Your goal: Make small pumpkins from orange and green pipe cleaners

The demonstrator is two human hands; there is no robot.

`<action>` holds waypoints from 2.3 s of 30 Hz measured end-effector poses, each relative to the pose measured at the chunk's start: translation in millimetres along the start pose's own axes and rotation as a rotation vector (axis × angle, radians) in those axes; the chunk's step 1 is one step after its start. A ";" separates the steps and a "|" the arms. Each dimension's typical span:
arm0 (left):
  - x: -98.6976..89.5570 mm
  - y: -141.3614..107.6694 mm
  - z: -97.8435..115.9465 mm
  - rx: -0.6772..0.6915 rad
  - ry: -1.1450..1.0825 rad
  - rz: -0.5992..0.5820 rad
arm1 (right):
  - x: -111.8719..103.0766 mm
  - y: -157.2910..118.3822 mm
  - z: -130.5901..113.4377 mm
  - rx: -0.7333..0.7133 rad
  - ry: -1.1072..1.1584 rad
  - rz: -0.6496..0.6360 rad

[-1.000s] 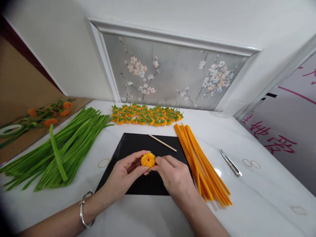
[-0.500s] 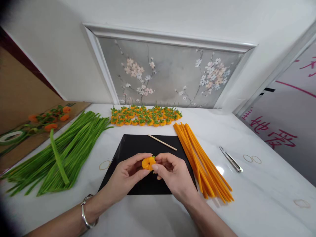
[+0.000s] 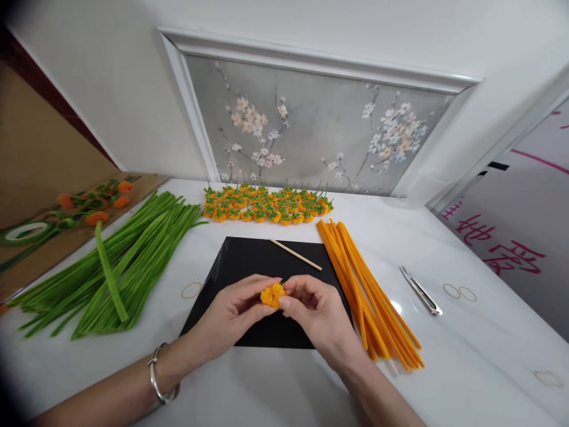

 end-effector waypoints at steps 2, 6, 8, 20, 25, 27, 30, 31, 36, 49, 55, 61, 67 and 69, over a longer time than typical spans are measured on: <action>1.9 0.2 2.7 0.023 0.039 -0.020 | 1.0 0.0 -0.4 -0.004 -0.017 -0.003; 7.0 0.0 4.1 0.041 0.081 -0.060 | -0.4 -1.1 -1.5 -0.023 -0.060 0.022; 8.3 -0.5 3.0 0.042 0.077 -0.064 | -2.0 -1.8 0.9 -0.017 -0.066 0.032; 8.8 -3.1 -17.6 -0.150 -0.313 -0.017 | -10.8 2.0 16.7 0.085 0.069 0.021; 4.2 -4.1 -26.0 -0.226 -0.566 0.023 | -15.6 -2.5 -6.5 -0.110 -0.075 0.087; 4.6 -4.3 -26.8 -0.228 -0.667 0.024 | -14.9 -8.3 -21.6 -0.246 -0.169 0.112; 7.4 -4.9 -25.4 -0.230 -0.709 -0.001 | -7.3 -15.4 -34.8 -0.372 -0.267 0.089; 8.3 -5.1 -24.7 -0.231 -0.712 -0.008 | -3.9 -16.1 -35.6 -0.379 -0.282 0.067; 9.9 -5.1 -23.1 -0.229 -0.695 -0.001 | 4.8 -17.0 -35.5 -0.358 -0.362 0.054; -2.1 -2.9 -7.7 -0.112 -0.459 0.084 | 14.1 -19.0 -41.4 -0.405 -0.445 0.075; -3.3 -3.1 -4.1 -0.084 -0.323 0.075 | 10.3 -15.0 -29.1 -0.300 -0.312 0.065; -8.0 -3.4 4.6 -0.019 -0.127 0.082 | 8.8 -10.9 -18.9 -0.197 -0.145 0.029; -6.7 -2.4 9.2 0.013 -0.073 0.066 | 10.1 -7.8 -10.0 -0.113 -0.033 -0.001; -5.8 -2.4 9.8 0.021 -0.056 0.061 | 9.3 -7.5 -9.3 -0.099 -0.040 0.010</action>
Point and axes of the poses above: each hand's wrist, its own y-axis towards the middle knuckle, its own x-axis out of the palm, z = x × y, the point moved 10 cm from there along y, towards the middle knuckle, and after that the axes turned 4 degrees about -z, right-handed, at the moved point
